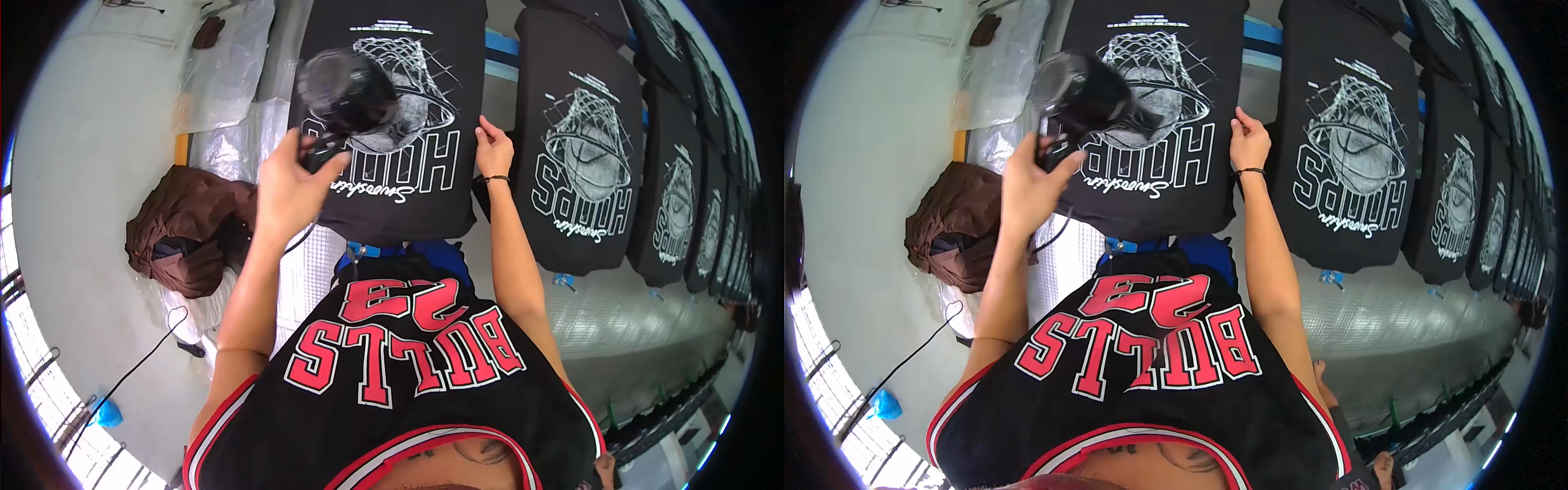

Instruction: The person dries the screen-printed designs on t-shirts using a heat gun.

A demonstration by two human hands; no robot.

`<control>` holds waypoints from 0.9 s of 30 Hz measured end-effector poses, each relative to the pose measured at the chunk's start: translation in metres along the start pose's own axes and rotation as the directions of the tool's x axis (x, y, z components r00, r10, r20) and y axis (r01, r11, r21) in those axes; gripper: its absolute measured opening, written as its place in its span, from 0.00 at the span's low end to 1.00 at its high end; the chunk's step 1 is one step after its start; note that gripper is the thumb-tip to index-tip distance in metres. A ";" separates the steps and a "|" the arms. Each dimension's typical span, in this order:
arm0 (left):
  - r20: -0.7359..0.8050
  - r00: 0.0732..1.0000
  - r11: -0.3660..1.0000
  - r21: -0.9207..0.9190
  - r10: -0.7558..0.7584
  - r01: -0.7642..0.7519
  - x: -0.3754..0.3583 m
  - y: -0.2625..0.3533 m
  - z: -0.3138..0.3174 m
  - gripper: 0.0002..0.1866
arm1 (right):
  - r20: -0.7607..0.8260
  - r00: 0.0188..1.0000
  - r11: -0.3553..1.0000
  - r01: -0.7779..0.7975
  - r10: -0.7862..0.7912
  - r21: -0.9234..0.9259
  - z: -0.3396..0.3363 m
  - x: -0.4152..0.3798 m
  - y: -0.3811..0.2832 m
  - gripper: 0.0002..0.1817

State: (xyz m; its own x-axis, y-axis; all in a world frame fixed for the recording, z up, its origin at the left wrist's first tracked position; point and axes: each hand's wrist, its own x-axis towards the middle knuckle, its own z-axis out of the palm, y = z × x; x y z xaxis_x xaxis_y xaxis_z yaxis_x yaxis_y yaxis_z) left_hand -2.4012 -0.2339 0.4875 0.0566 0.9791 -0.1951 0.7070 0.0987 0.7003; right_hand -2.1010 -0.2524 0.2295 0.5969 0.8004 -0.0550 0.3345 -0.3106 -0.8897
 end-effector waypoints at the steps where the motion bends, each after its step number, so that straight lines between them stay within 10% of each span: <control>1: 0.019 0.996 0.996 -0.008 0.092 -0.092 0.001 0.003 0.014 0.23 | 0.020 0.999 0.999 -0.034 0.034 0.014 -0.005 -0.004 -0.004 0.15; 10: 0.212 0.952 0.974 -0.010 0.222 -0.225 -0.037 0.007 0.019 0.24 | 0.100 0.989 0.993 0.114 -0.109 -0.042 -0.026 -0.043 -0.001 0.14; 18: -0.021 0.995 0.984 0.147 0.102 -0.098 -0.055 -0.076 -0.086 0.20 | 0.014 0.985 0.966 0.172 -0.173 -0.192 -0.009 -0.096 -0.006 0.18; 20: -0.038 0.998 0.987 0.153 0.046 -0.040 -0.044 -0.095 -0.109 0.20 | -0.028 0.903 0.779 0.353 -0.428 -0.518 0.002 -0.109 -0.026 0.21; 27: -0.091 0.984 0.978 0.156 0.154 -0.139 0.003 -0.092 -0.109 0.21 | 0.314 0.751 0.533 0.642 -0.580 -0.551 0.065 -0.129 -0.073 0.24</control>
State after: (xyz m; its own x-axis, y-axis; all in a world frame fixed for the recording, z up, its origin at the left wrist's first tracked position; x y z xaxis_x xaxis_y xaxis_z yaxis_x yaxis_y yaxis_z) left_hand -2.5433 -0.2208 0.4974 0.1002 0.9947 -0.0212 0.7937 -0.0670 0.6046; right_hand -2.2498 -0.3001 0.2727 0.0252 0.9428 0.3324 0.9635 0.0658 -0.2596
